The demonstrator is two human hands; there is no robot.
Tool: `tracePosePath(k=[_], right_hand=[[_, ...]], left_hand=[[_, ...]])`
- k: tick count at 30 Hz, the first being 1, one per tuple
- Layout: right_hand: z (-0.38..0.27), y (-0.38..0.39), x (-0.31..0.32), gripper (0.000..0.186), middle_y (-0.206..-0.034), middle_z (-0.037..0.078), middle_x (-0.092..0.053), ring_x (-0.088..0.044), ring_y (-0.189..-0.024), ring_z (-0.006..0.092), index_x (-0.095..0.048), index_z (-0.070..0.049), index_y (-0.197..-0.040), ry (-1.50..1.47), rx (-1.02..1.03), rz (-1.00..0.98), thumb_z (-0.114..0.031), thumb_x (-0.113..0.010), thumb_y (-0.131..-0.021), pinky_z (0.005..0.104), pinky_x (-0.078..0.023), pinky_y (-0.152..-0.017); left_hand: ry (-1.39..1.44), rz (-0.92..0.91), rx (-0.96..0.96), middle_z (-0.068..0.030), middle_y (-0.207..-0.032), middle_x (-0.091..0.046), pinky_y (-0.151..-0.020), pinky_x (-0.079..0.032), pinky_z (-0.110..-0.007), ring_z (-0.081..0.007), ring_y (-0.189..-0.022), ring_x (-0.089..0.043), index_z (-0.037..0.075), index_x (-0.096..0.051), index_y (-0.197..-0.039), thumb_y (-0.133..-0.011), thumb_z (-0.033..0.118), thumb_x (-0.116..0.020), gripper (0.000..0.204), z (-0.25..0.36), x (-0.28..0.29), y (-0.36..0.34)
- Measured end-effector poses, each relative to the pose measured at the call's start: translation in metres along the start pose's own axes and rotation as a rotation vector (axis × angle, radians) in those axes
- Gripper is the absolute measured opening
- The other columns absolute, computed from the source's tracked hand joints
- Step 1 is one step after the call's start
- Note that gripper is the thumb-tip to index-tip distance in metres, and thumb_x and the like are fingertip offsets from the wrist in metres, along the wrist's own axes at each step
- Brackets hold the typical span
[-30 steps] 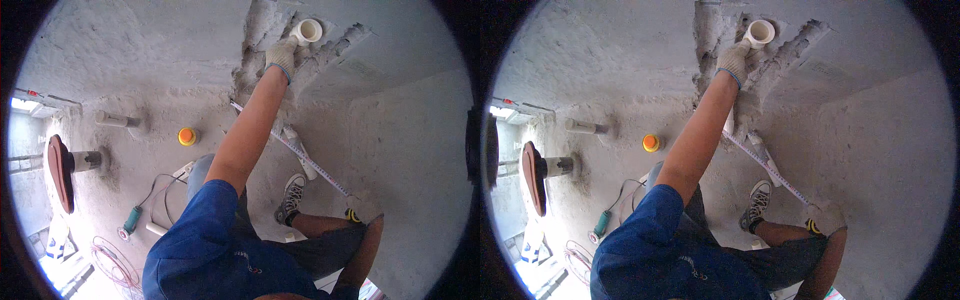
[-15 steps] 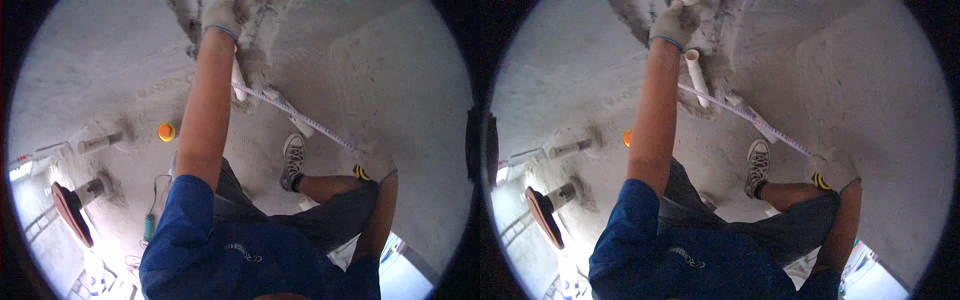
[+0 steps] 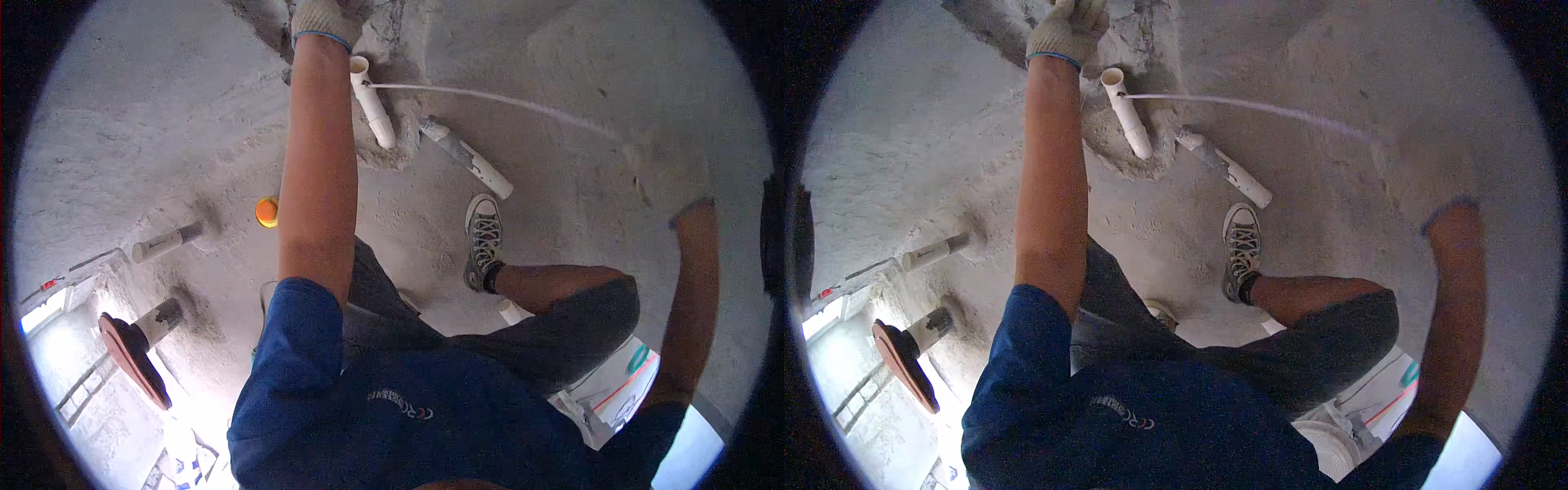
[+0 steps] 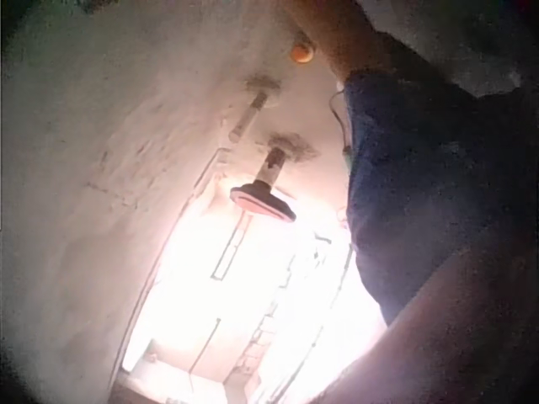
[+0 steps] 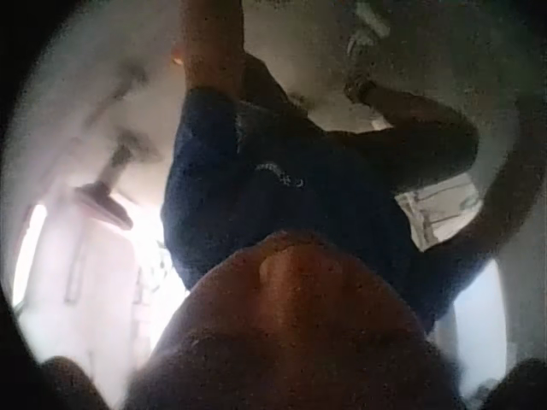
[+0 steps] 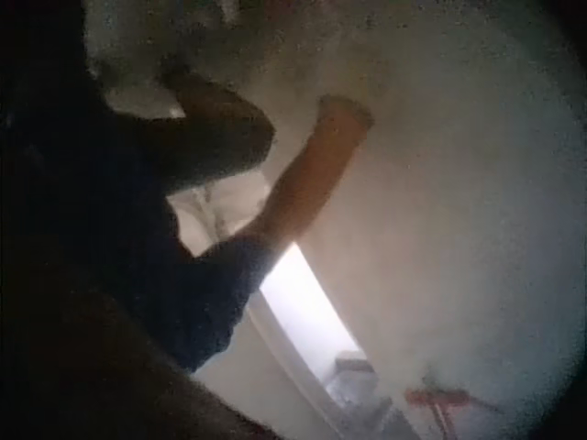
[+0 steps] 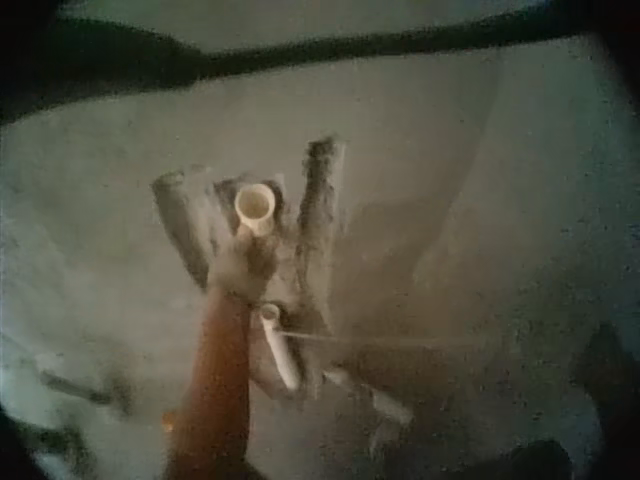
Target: Measure, cut, and glue PVC pipes into a wall and floor channel during construction.
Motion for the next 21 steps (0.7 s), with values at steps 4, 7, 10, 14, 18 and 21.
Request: tracePosePath(k=[4,7,10,14,18,21], right_hand=[[-0.031,-0.014,0.084,0.039,-0.109,0.017,-0.071,-0.067,-0.102,0.0331,-0.069,-0.01,-0.127,-0.051,0.044,0.095,-0.037,-0.056,-0.102,0.0469,-0.052,-0.094],[-0.076,-0.008,0.156,0.036,-0.109,0.018,-0.072,-0.068,-0.102,0.0332,-0.071,-0.01,-0.124,0.001,0.131,0.336,-0.035,-0.057,-0.101,0.0463,-0.053,-0.093],[-0.108,0.002,0.212,0.033,-0.109,0.018,-0.073,-0.069,-0.102,0.0332,-0.073,-0.01,-0.12,0.044,0.171,0.547,-0.032,-0.058,-0.099,0.0458,-0.054,-0.092],[-0.123,0.013,0.253,0.03,-0.108,0.018,-0.074,-0.071,-0.101,0.0333,-0.075,-0.01,-0.115,0.085,0.185,0.706,-0.028,-0.059,-0.097,0.0451,-0.056,-0.091],[-0.124,0.015,0.268,0.027,-0.108,0.019,-0.075,-0.073,-0.101,0.0334,-0.078,-0.01,-0.11,0.097,0.187,0.789,-0.024,-0.061,-0.095,0.0444,-0.057,-0.09],[-0.124,0.014,0.269,0.025,-0.108,0.019,-0.076,-0.074,-0.101,0.0334,-0.08,-0.01,-0.107,0.054,0.203,0.801,-0.021,-0.062,-0.094,0.0439,-0.059,-0.089]], left_hand=[[-0.05,-0.107,-0.022,0.0005,-0.082,-0.055,-0.061,-0.045,-0.032,-0.0168,-0.07,-0.055,0.008,-0.058,-0.101,-0.107,0.026,-0.054,0.02,0.005,-0.002,-0.003],[-0.01,-0.052,0.031,0.0004,-0.081,-0.055,-0.061,-0.046,-0.032,-0.0166,-0.071,-0.055,0.008,-0.059,-0.101,-0.108,0.027,-0.053,0.021,0.0,0.005,-0.008],[0.056,0.023,0.07,0.0002,-0.08,-0.055,-0.062,-0.047,-0.033,-0.0164,-0.07,-0.056,0.009,-0.059,-0.102,-0.109,0.029,-0.053,0.022,-0.006,0.012,-0.012],[0.008,-0.112,0.068,-0.0001,-0.083,-0.058,-0.065,-0.049,-0.034,-0.0164,-0.073,-0.058,0.01,-0.059,-0.106,-0.109,0.031,-0.052,0.023,-0.004,0.002,-0.014],[0.0,-0.044,0.064,0.0004,-0.091,-0.062,-0.069,-0.05,-0.034,-0.0167,-0.081,-0.061,0.009,-0.063,-0.112,-0.109,0.031,-0.052,0.025,-0.002,0.004,-0.016],[-0.037,-0.04,0.044,0.0002,-0.094,-0.063,-0.073,-0.049,-0.034,-0.0174,-0.084,-0.061,0.008,-0.063,-0.115,-0.109,0.031,-0.052,0.026,0.0,0.0,-0.014]])
Point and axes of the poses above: each hand's wrist, its own y-axis away from the middle knuckle, its own x-axis out of the back of the hand, z = x × y, the point moved 10 cm from there along -y, towards the middle knuckle
